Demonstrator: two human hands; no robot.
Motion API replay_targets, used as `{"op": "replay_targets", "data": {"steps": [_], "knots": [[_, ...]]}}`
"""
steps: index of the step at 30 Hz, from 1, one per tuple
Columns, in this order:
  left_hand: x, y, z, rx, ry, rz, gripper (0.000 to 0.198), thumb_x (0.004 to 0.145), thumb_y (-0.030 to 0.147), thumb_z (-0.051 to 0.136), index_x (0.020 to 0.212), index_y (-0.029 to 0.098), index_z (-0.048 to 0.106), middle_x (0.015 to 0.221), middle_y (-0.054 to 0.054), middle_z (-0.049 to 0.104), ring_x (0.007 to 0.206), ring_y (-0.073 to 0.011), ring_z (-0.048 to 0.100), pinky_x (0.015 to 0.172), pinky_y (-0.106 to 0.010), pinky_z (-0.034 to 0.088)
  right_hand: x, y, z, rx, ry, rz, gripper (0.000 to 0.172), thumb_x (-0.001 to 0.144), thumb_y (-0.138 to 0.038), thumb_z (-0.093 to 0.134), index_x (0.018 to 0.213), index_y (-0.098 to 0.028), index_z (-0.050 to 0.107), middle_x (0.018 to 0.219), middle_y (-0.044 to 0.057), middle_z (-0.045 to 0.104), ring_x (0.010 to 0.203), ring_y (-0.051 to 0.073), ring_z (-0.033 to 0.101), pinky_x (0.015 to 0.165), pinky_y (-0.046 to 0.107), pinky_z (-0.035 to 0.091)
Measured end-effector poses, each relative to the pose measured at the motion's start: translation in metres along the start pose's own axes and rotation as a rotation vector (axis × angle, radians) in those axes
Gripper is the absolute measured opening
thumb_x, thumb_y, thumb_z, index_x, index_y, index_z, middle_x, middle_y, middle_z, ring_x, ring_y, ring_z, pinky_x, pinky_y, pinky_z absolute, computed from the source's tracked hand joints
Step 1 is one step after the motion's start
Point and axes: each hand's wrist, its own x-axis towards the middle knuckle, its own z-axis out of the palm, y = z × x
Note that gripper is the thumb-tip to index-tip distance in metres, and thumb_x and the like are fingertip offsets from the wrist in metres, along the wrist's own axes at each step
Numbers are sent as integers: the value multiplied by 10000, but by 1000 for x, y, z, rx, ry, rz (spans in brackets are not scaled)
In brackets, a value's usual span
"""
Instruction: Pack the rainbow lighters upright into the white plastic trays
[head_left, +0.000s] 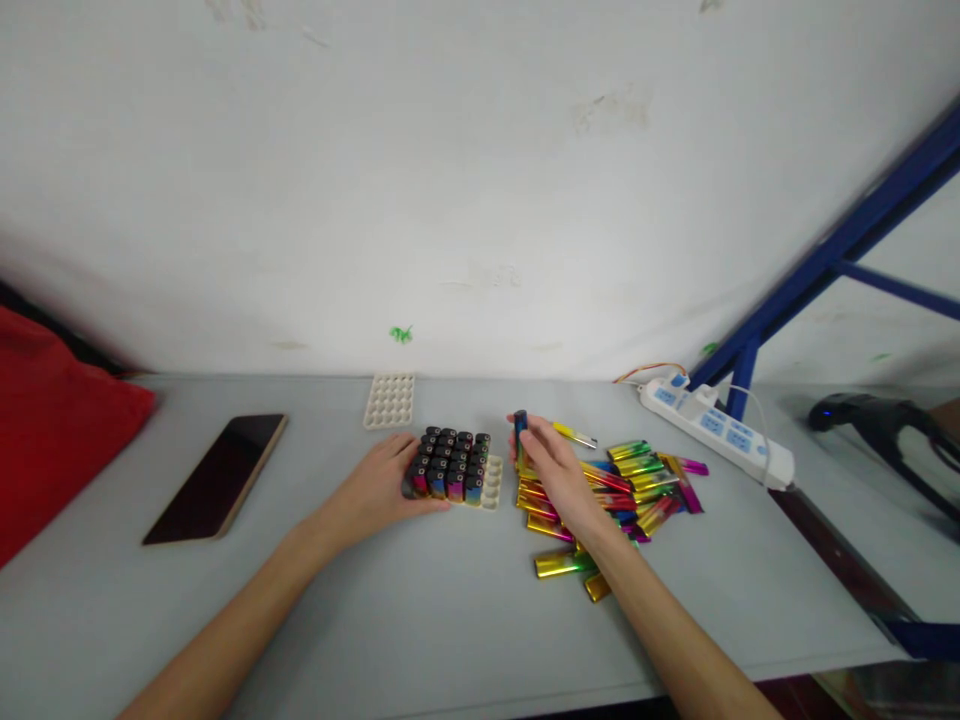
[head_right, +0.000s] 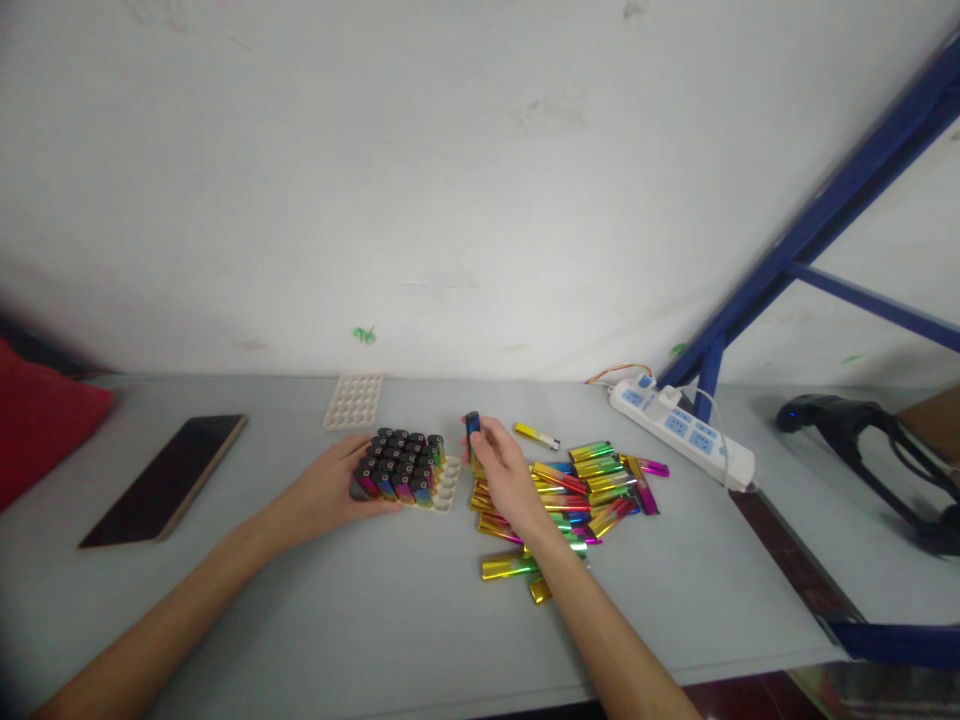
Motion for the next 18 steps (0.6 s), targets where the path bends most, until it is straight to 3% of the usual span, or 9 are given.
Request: {"op": "replay_targets", "data": {"steps": [4,10,14,18], "knots": [[0,2,-1,-6,-1,-2,553,811,590,955,1205,252,766,1224,-129,795,1161,-377,759,1074,-542,622,-2,5,-3,-103,-32,-97,359,1019,-607,775,1150,-285,687,1024,42,807,1038,258,771,1093,441,592],[-1,4,-3,-1,2,2,560,796,555,977,1220,254,771,1233,-112,806,1178,-369,765,1092,-514,624,-4,10,-5,-473,-159,-165,151,1085,-367,658,1213,-288,663,1055,63,819,1022,287,797,993,463,618],[-1,5,-4,4,-7,-9,579,787,572,978,1225,251,778,1275,-122,807,1220,-380,757,1127,-525,610,-1,12,-6,-624,-199,-257,175,1075,-283,623,1219,-279,724,1221,110,801,1112,298,764,1060,489,597],[-1,6,-4,3,-15,-22,616,805,637,955,1228,229,773,1249,-132,800,1181,-382,762,1094,-535,621,3,-1,-25,-634,-187,-266,280,1068,-382,719,1335,-302,743,1290,95,818,1200,311,753,1135,515,565]]}}
